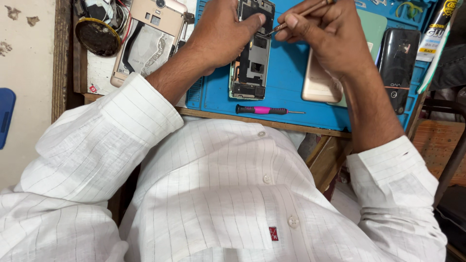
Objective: The person repairs a disassembled smartphone at a workbench, holding the phone frame with one hand and using a screwdriver to work on internal components. They reposition and turn the phone repeatedly while driving screws and adjusting parts, with other phones and tools on the blue mat around them.
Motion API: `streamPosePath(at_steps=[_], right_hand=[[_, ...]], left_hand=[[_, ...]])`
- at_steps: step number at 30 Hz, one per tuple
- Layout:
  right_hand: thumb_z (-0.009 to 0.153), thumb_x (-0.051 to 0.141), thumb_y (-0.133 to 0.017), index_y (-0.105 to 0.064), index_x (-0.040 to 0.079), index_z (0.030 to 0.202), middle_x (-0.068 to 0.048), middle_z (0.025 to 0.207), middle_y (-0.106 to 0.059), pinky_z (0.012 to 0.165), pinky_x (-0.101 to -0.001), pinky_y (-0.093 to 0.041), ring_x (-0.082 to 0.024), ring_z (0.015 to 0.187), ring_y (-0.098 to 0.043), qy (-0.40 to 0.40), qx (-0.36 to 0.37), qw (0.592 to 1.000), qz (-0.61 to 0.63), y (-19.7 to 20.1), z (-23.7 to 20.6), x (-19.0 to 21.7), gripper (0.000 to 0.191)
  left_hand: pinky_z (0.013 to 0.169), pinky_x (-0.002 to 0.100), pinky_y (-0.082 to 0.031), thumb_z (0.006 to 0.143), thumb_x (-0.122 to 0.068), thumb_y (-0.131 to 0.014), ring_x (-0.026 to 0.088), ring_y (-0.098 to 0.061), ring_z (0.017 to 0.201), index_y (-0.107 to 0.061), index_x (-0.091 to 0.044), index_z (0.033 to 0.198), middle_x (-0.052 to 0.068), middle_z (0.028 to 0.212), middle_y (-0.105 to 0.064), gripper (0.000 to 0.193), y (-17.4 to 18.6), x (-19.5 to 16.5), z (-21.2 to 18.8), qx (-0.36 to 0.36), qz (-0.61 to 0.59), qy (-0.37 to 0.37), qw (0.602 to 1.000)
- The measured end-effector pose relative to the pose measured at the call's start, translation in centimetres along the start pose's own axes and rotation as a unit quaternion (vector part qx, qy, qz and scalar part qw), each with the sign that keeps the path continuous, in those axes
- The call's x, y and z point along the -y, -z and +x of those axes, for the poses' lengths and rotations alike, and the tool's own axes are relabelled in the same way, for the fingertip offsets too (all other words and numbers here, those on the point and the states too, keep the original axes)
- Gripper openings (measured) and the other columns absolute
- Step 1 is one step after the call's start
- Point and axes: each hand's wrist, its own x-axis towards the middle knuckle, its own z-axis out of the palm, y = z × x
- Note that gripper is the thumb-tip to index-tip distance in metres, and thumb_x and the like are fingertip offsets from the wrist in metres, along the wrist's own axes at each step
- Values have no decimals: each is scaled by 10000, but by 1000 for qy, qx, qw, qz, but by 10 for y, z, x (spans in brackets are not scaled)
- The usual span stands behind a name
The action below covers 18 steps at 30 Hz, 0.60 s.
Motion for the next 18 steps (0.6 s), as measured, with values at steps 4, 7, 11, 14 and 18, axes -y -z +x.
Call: streamPosePath(at_steps=[4,7,11,14,18], right_hand=[[1134,163,-652,-701,12,1147,-123,1047,-764,870,-299,-664,-189,999,-785,-57,-5,998,-2,1,6,-2,158],[1144,143,-647,-692,12,1150,-116,1047,-760,894,-308,-662,-196,998,-778,-64,13,995,71,1,12,-4,138],[1149,145,-679,-707,-13,1175,-137,1081,-756,912,-310,-661,-209,1015,-779,-20,1,999,43,-2,5,5,163],[1126,138,-695,-710,-29,1212,-149,1095,-756,949,-327,-666,-218,1049,-779,50,-62,996,-33,-15,-23,17,188],[1073,100,-719,-731,-7,1225,-155,1087,-770,800,-320,-612,-213,981,-766,87,-140,966,-201,-40,-53,22,186]], left_hand=[[574,260,-663,990,-180,-704,106,-785,696,-639,-22,1106,47,827,-741,206,1,1,3,2,14,-10,1000],[573,268,-663,980,-168,-704,113,-786,696,-632,-25,1120,54,836,-745,213,0,-1,1,5,11,3,1000],[526,310,-610,981,-157,-697,158,-740,655,-616,-12,1159,102,805,-713,244,2,-2,1,14,9,-6,1000],[556,274,-653,1009,-192,-655,123,-780,672,-631,-15,1145,70,813,-742,224,1,-2,2,12,-48,16,999],[548,269,-650,1017,-193,-626,118,-784,664,-652,-13,1124,63,800,-752,211,0,0,4,14,-63,17,998]])
